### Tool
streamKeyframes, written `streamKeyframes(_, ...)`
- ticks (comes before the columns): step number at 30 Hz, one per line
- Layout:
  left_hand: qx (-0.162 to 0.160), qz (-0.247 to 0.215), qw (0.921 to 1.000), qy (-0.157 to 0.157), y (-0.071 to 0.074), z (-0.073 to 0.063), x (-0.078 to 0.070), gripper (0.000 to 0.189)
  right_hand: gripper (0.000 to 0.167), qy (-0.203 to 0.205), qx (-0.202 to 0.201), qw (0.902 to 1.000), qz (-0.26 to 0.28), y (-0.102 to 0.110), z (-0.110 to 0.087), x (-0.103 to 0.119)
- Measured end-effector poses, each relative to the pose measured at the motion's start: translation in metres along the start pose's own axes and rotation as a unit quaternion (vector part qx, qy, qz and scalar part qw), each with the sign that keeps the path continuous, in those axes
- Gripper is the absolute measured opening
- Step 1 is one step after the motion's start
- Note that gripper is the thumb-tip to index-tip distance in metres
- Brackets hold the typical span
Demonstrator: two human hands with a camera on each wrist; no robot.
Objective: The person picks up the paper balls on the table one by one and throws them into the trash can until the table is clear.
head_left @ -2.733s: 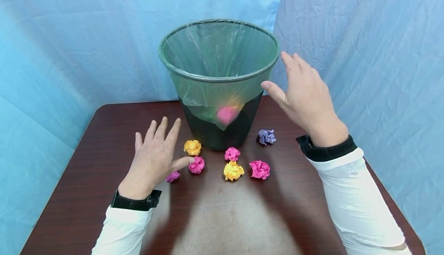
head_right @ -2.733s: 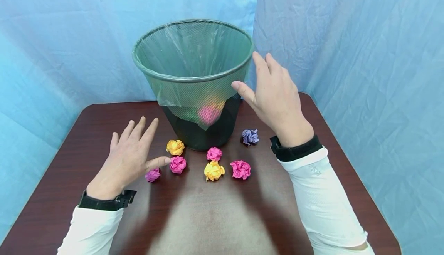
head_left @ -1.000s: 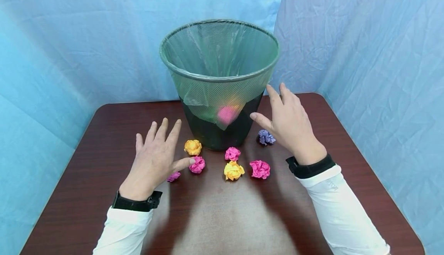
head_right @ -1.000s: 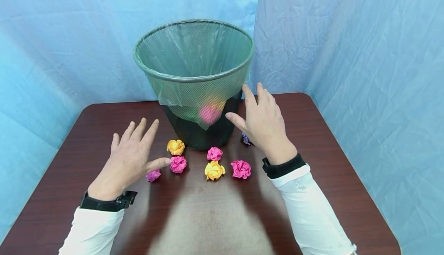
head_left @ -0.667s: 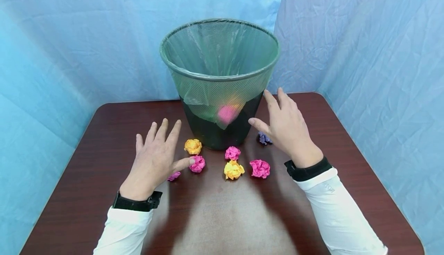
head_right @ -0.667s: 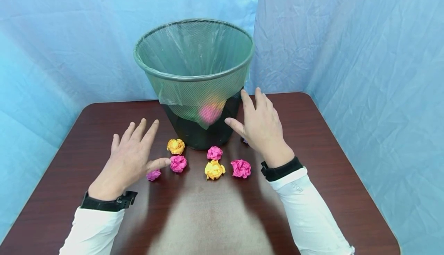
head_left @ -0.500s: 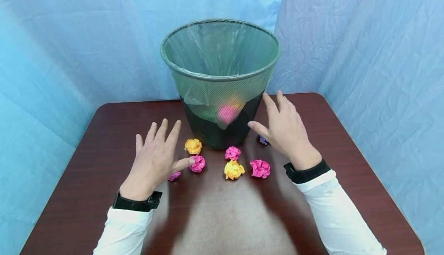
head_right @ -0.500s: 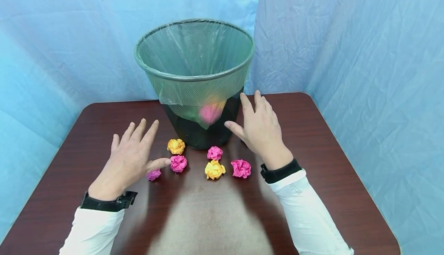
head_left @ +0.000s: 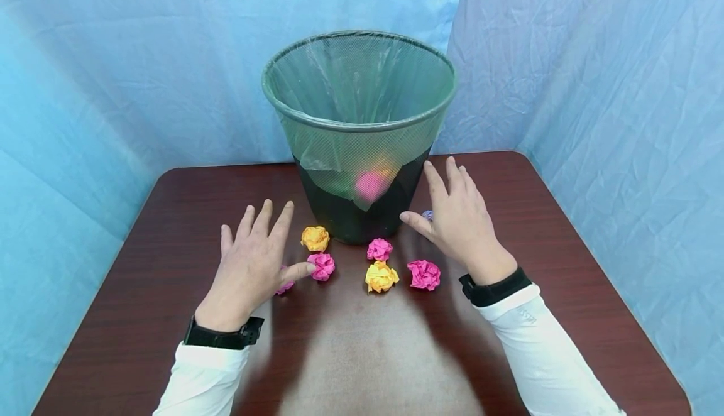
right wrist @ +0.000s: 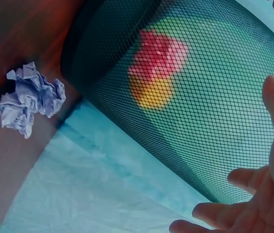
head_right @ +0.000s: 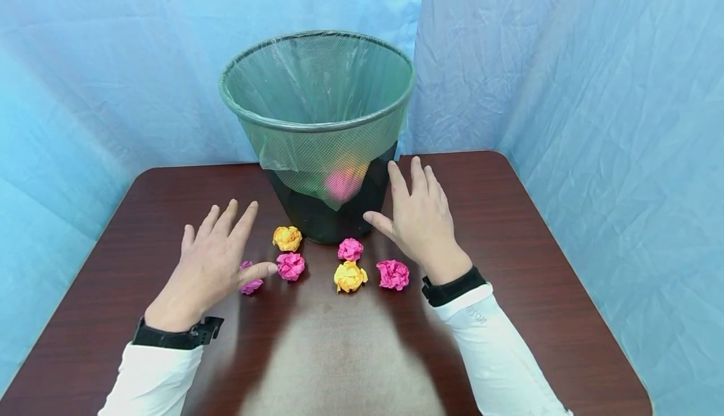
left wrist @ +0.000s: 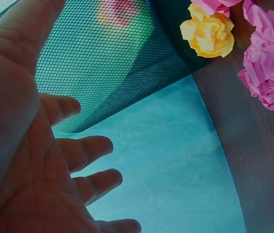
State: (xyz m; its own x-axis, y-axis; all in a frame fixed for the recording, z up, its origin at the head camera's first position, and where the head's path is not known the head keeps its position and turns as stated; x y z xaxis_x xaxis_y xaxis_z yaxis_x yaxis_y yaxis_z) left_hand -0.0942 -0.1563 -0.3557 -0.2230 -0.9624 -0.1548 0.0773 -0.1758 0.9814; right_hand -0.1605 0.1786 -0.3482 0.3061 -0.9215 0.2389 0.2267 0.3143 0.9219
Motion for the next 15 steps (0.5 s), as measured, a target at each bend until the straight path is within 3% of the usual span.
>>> streamKeyframes(15,0.016,0.002,0.9998,0.013,-0.013,-0.008,0.004,0.114,0.104,-0.014,0.028,0.9991,-0.029,-0.020,-0.010,-0.004)
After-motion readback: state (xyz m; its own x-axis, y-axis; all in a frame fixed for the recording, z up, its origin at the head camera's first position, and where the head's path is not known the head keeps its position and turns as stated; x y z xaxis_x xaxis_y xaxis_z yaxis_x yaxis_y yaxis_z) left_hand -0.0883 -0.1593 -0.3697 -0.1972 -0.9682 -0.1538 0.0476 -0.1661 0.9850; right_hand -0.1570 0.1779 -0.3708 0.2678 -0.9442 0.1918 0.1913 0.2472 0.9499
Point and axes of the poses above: each hand's wrist, its own z-axis towards the middle knuckle, its own y-axis out of the back of the hand, x = y × z, the point moved 1 cm from there along z, towards the middle knuckle, and after that the axes turned 2 degrees about -y, right-handed, at the moved point
